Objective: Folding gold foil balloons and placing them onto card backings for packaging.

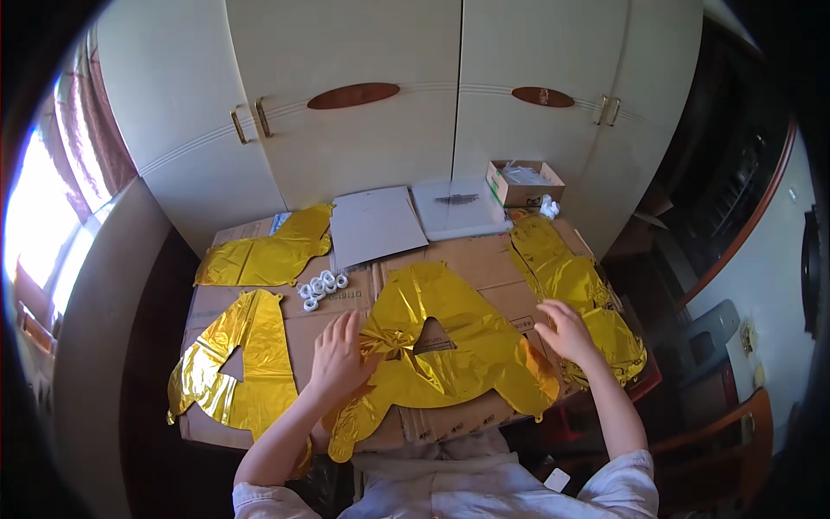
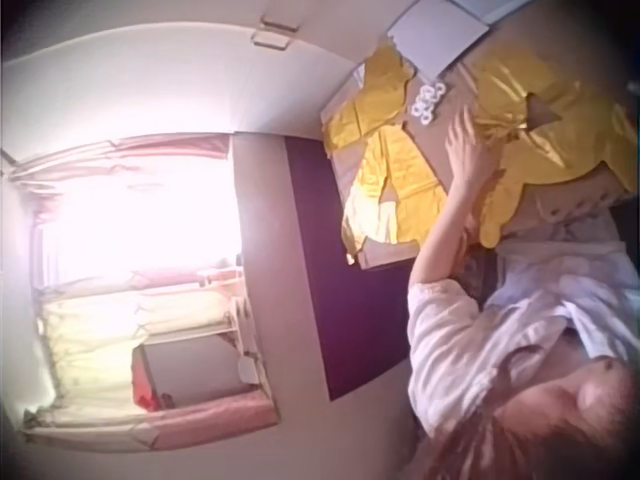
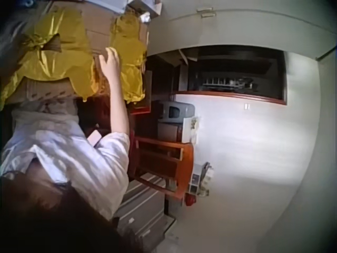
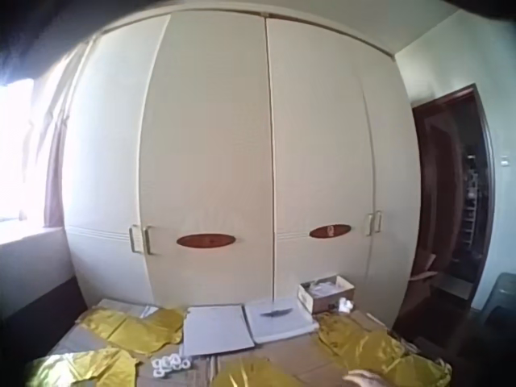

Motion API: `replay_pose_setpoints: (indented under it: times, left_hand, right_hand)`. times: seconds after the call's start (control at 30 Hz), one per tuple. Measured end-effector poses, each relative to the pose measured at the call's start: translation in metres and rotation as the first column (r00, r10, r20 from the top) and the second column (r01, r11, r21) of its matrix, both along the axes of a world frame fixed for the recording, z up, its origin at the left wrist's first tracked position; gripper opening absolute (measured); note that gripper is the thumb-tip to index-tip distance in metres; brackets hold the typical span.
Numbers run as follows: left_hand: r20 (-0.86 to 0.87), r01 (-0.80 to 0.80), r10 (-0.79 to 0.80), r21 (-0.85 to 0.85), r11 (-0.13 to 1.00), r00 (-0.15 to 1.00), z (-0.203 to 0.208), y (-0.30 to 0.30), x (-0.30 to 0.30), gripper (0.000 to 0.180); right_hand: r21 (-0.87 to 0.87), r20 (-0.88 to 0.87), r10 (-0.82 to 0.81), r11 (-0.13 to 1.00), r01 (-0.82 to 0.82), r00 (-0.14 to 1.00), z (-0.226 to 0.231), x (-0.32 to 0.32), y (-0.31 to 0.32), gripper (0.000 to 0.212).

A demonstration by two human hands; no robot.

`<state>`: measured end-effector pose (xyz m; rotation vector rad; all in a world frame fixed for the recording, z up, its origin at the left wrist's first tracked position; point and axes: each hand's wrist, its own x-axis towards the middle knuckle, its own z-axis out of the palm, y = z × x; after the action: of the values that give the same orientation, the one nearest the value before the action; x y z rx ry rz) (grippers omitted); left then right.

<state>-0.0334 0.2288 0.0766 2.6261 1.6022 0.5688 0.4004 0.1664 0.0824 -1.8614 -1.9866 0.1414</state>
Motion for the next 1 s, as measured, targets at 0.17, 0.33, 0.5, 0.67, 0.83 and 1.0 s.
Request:
replay_pose_setpoints:
  times: [0.17,0.33,0.5,0.67,0.83,1.0]
  left_hand:
    - [0.163,0.017,0.019,-0.216,0.976,0.986,0.0,-0.015,-0.016,0.079]
    - [0.339,0.037,0.065,-0.285,0.958,0.939,-0.001,-0.011,-0.013,0.071]
    - [0.365,0.024,0.159,-0.448,0.894,0.917,0.005,-0.009,-0.009,0.063]
    - [0.129,-0.132,0.213,-0.456,0.88,0.969,0.012,-0.014,-0.017,0.062]
    - [-0.105,0.118,-0.106,0.113,0.987,0.989,0.011,-0.024,0.002,0.066]
    - [-0.198,0.316,-0.328,-0.091,0.944,0.924,-0.005,-0.033,0.024,0.077]
  right_hand:
    - [0.066,-0.03,0.43,0.902,-0.427,0.902,0.004,-0.067,0.011,0.042]
    - [-0.012,-0.005,0.59,0.807,-0.59,0.808,0.0,-0.145,0.07,0.046]
    - [-0.275,0.165,0.559,0.817,-0.507,0.812,-0.014,-0.186,0.113,0.06]
    - [-0.22,0.272,0.447,0.891,-0.397,0.853,-0.029,-0.175,0.124,0.073]
    - [-0.275,0.324,0.423,0.898,-0.344,0.846,-0.024,-0.175,0.125,0.074]
    - [-0.124,0.239,0.342,0.939,-0.32,0.909,-0.022,-0.163,0.121,0.071]
